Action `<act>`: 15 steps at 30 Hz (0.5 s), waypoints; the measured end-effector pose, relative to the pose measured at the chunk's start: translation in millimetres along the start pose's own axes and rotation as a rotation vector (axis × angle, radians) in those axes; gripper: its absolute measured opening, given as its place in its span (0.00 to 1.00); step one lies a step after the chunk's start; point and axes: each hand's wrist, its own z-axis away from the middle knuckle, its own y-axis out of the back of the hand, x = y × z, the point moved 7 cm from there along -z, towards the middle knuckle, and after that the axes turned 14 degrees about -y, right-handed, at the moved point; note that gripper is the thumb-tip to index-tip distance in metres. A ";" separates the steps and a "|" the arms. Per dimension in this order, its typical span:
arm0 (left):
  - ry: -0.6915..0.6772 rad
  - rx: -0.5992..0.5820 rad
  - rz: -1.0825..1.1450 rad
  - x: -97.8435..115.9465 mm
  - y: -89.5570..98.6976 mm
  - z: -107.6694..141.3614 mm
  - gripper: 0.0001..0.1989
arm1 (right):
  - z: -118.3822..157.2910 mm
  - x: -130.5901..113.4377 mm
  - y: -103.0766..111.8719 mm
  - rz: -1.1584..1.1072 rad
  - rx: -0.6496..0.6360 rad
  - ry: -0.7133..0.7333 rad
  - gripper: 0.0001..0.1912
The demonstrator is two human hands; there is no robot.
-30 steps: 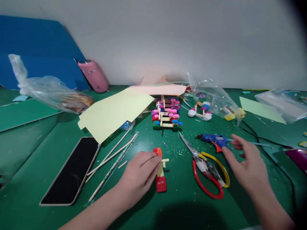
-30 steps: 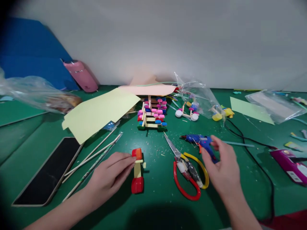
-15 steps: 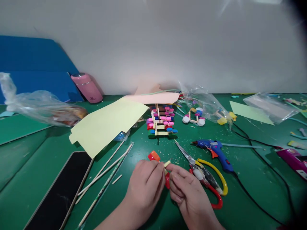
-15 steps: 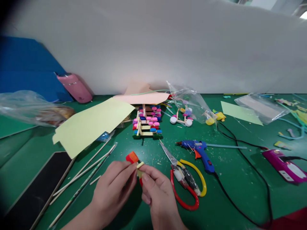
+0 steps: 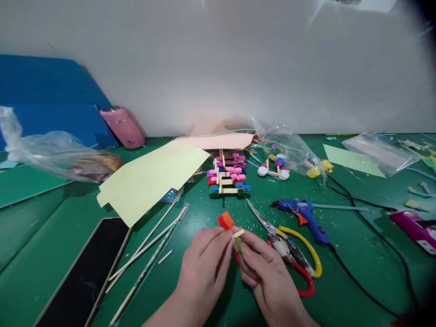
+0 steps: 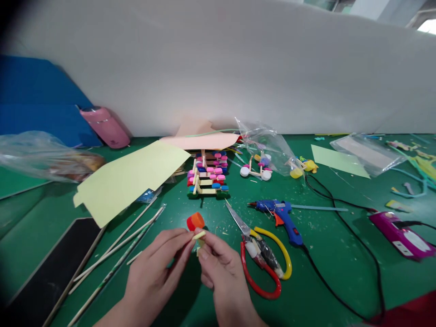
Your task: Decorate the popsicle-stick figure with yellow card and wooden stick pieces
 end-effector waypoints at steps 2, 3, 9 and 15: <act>0.024 0.017 -0.014 -2.3 1.9 -1.1 0.08 | -0.1 -0.9 -4.0 -0.037 -0.032 -0.041 0.15; 0.026 0.028 -0.018 -2.9 2.7 -1.5 0.07 | 0.3 -1.2 -5.2 -0.052 -0.034 -0.065 0.16; 0.069 0.051 0.027 -8.2 6.7 -6.2 0.06 | 7.7 -16.6 3.4 0.078 0.063 -0.107 0.23; 0.482 -0.112 0.336 -34.8 -3.0 -1.2 0.07 | 20.4 -70.7 11.7 0.920 0.298 0.413 0.16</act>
